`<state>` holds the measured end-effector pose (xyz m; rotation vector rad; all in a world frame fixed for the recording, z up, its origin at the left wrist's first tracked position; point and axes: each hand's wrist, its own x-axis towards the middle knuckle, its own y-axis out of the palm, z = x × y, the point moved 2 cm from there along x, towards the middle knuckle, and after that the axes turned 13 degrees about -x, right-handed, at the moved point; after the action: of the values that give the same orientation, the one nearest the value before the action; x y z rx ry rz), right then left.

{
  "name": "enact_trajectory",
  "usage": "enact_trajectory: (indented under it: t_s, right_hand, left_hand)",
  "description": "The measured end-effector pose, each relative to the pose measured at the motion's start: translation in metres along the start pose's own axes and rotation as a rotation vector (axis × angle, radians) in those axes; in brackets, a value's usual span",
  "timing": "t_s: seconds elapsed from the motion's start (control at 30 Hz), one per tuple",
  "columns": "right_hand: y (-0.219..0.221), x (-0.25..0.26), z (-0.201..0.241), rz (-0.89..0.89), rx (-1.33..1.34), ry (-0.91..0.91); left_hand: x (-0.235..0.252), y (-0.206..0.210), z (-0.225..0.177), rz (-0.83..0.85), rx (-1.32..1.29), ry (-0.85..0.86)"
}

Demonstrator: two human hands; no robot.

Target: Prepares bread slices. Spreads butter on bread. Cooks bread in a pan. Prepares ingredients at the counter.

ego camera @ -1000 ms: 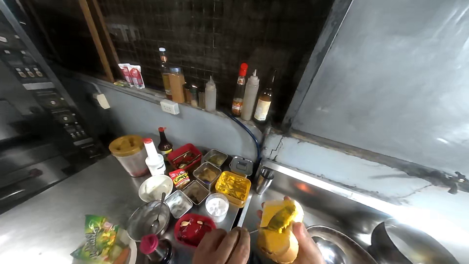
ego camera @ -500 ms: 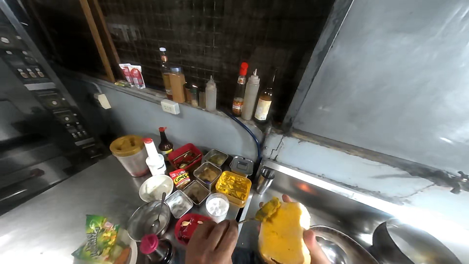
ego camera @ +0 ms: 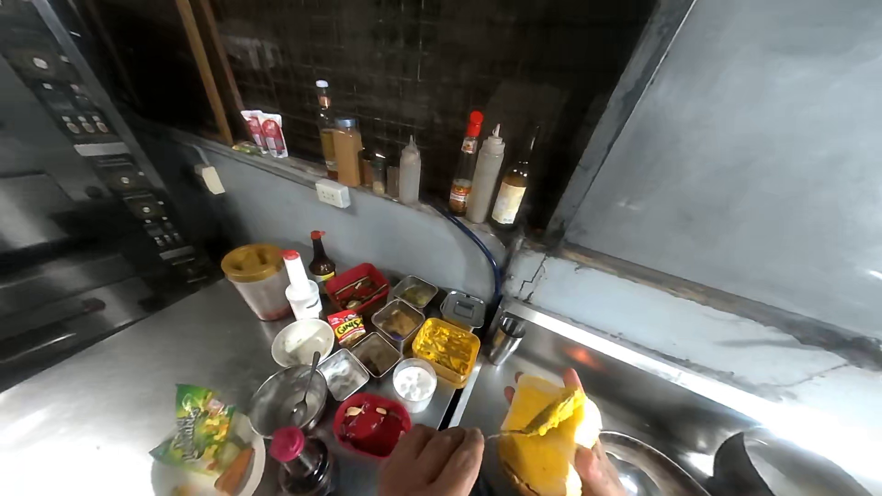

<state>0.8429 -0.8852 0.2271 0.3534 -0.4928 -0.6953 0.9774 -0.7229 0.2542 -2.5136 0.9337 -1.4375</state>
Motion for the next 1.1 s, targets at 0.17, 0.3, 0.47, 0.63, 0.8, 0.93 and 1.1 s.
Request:
enact_trajectory:
  t_s: [0.17,0.3,0.47,0.63,0.8,0.93,1.1]
  right_hand:
    - [-0.005,-0.003,-0.005,0.0,0.111,0.024]
    - [-0.007,-0.006,-0.004,0.001,0.076,0.029]
    - [-0.007,-0.006,0.003,0.012,0.054,0.001]
    - [-0.013,-0.006,0.005,0.004,0.055,-0.008]
    - [-0.015,-0.003,0.001,0.006,0.019,-0.011]
    - [-0.011,-0.003,0.001,0.019,0.044,-0.007]
    - [-0.013,-0.001,0.003,-0.025,0.037,-0.017]
  left_hand:
    - [-0.01,0.011,0.019,-0.002,0.197,0.063]
    - [-0.008,0.013,0.028,-0.01,0.267,0.103]
    - [-0.004,0.015,0.033,-0.005,0.334,0.106]
    - [-0.003,0.01,0.024,-0.012,0.248,0.017]
    - [0.004,0.004,0.0,-0.032,0.204,0.049]
    - [0.002,0.014,0.01,-0.019,0.259,0.071]
    - [-0.004,0.014,0.015,0.027,0.221,-0.009]
